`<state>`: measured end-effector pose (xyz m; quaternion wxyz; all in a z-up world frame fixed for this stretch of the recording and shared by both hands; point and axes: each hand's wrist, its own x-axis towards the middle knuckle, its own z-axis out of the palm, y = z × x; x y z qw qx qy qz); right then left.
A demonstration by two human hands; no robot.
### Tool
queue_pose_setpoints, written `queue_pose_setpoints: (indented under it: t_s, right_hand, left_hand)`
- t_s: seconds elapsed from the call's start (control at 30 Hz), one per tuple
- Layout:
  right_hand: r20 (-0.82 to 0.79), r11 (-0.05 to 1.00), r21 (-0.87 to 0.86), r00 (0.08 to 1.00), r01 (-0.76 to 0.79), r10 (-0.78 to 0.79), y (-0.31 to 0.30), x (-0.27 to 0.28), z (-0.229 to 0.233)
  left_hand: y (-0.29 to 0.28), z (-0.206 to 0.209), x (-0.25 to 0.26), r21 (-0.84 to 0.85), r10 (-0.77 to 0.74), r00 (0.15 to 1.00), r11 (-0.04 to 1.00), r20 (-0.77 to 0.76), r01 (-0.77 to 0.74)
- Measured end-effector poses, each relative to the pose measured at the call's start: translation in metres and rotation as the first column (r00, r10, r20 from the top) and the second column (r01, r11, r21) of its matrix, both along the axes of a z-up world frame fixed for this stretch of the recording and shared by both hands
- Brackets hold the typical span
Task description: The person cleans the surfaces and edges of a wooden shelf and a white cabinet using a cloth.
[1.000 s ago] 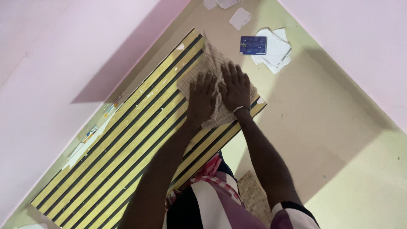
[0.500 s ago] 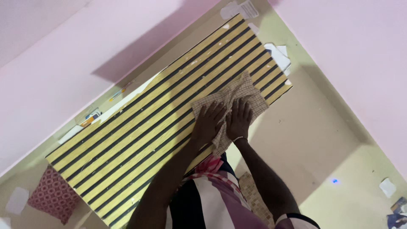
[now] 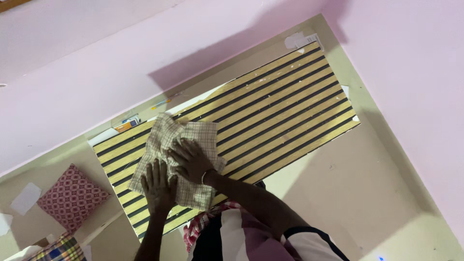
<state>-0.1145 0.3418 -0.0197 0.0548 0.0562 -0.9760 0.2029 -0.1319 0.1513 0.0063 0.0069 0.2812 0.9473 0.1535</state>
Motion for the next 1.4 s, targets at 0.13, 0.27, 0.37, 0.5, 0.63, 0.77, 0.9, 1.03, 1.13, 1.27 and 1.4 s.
queue_pose_setpoints:
  t_s: [0.13,0.27,0.37,0.5,0.63,0.77,0.9,1.03,1.13,1.27,1.4]
  right_hand:
    - [-0.113,0.998,0.002,0.991,-0.067,0.066,-0.012,-0.012,-0.008]
    - [-0.099,0.990,-0.086,0.990,-0.112,0.103,0.017,-0.028,-0.012]
    - [0.025,0.998,-0.026,0.998,-0.057,0.057,0.063,-0.039,-0.011]
    - [-0.021,0.997,-0.012,0.997,0.071,-0.072,0.150,-0.053,-0.015]
    - [-0.068,0.972,0.007,0.970,0.234,-0.233,0.261,-0.049,-0.017]
    - [-0.041,0.927,0.007,0.927,0.374,-0.373,0.377,-0.028,-0.020]
    - [-0.065,0.876,0.049,0.877,0.480,-0.477,0.468,-0.002,-0.018]
    - [-0.075,0.828,0.104,0.835,0.551,-0.546,0.524,0.013,-0.012]
    - [-0.039,0.803,0.107,0.810,0.586,-0.585,0.536,0.010,-0.011]
    - [0.001,0.784,0.120,0.789,0.609,-0.614,0.532,0.007,-0.012]
    - [0.011,0.777,0.074,0.779,0.625,-0.627,0.511,-0.003,-0.017]
  left_hand:
    - [-0.014,-0.014,0.004,-0.010,0.125,0.992,0.992,-0.018,-0.125]
    - [0.010,-0.023,-0.007,0.013,0.196,0.980,0.981,-0.023,-0.196]
    - [0.048,-0.024,-0.034,-0.045,0.187,0.982,0.981,0.016,-0.187]
    - [0.138,-0.032,-0.072,-0.084,0.086,0.996,0.993,0.014,-0.085]
    - [0.263,-0.040,-0.097,-0.135,0.009,0.999,0.991,0.031,-0.005]
    - [0.390,-0.045,-0.103,-0.133,-0.131,0.991,0.982,0.031,0.134]
    - [0.487,-0.045,-0.083,-0.087,-0.203,0.979,0.975,0.007,0.203]
    - [0.546,-0.045,-0.072,-0.086,-0.288,0.958,0.954,-0.002,0.287]
    - [0.563,-0.043,-0.070,-0.083,-0.331,0.943,0.942,-0.044,0.326]
    - [0.554,-0.036,-0.073,-0.034,-0.382,0.921,0.924,-0.074,0.380]
    - [0.537,-0.029,-0.072,0.006,-0.371,0.924,0.928,-0.091,0.373]
